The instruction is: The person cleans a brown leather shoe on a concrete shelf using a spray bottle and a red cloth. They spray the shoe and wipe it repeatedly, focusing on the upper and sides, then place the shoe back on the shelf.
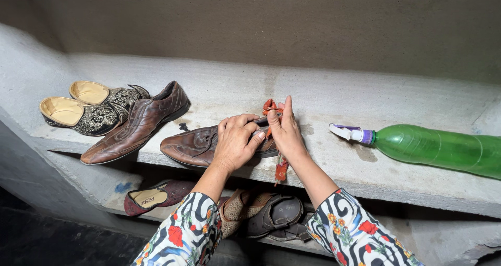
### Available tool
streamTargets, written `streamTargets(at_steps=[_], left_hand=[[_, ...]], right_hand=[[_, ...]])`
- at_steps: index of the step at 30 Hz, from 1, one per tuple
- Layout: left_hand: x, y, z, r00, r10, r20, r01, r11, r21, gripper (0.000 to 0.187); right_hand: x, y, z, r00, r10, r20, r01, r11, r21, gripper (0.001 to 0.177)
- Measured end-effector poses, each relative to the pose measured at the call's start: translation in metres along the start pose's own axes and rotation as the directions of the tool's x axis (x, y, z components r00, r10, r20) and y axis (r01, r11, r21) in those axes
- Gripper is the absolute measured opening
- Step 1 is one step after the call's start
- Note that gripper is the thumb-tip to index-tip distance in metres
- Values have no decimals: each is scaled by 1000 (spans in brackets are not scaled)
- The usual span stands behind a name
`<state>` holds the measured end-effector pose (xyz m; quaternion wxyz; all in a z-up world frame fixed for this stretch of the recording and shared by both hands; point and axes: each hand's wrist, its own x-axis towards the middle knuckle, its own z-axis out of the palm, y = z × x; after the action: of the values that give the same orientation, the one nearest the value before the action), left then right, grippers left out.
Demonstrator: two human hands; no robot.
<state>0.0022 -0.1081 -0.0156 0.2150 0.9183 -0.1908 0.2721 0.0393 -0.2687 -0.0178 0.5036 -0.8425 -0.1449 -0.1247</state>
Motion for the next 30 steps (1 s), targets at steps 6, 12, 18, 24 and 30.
streamTargets(at_steps=[6, 12, 18, 24, 30], left_hand=[[-1, -1, 2, 999, 28, -37, -27, 1000, 8, 35], [-1, -3, 5, 999, 26, -46, -25, 1000, 14, 35], [-2, 3, 0, 999, -4, -38, 5, 1000, 15, 29], [-26, 13, -11, 949, 106, -298, -149, 981, -127, 25], [-86, 49, -19, 931, 23, -363, -135, 948, -287, 27]], right_hand=[[-19, 9, 13, 990, -106, -96, 97, 991, -95, 98], [-72, 7, 27, 984, -167, -58, 148, 957, -249, 88], [-116, 12, 36, 950, -312, -11, 302, 928, -218, 66], [-114, 9, 15, 847, -529, -41, 466, 778, -421, 42], [-110, -12, -3, 886, -425, -184, 418, 905, -79, 31]])
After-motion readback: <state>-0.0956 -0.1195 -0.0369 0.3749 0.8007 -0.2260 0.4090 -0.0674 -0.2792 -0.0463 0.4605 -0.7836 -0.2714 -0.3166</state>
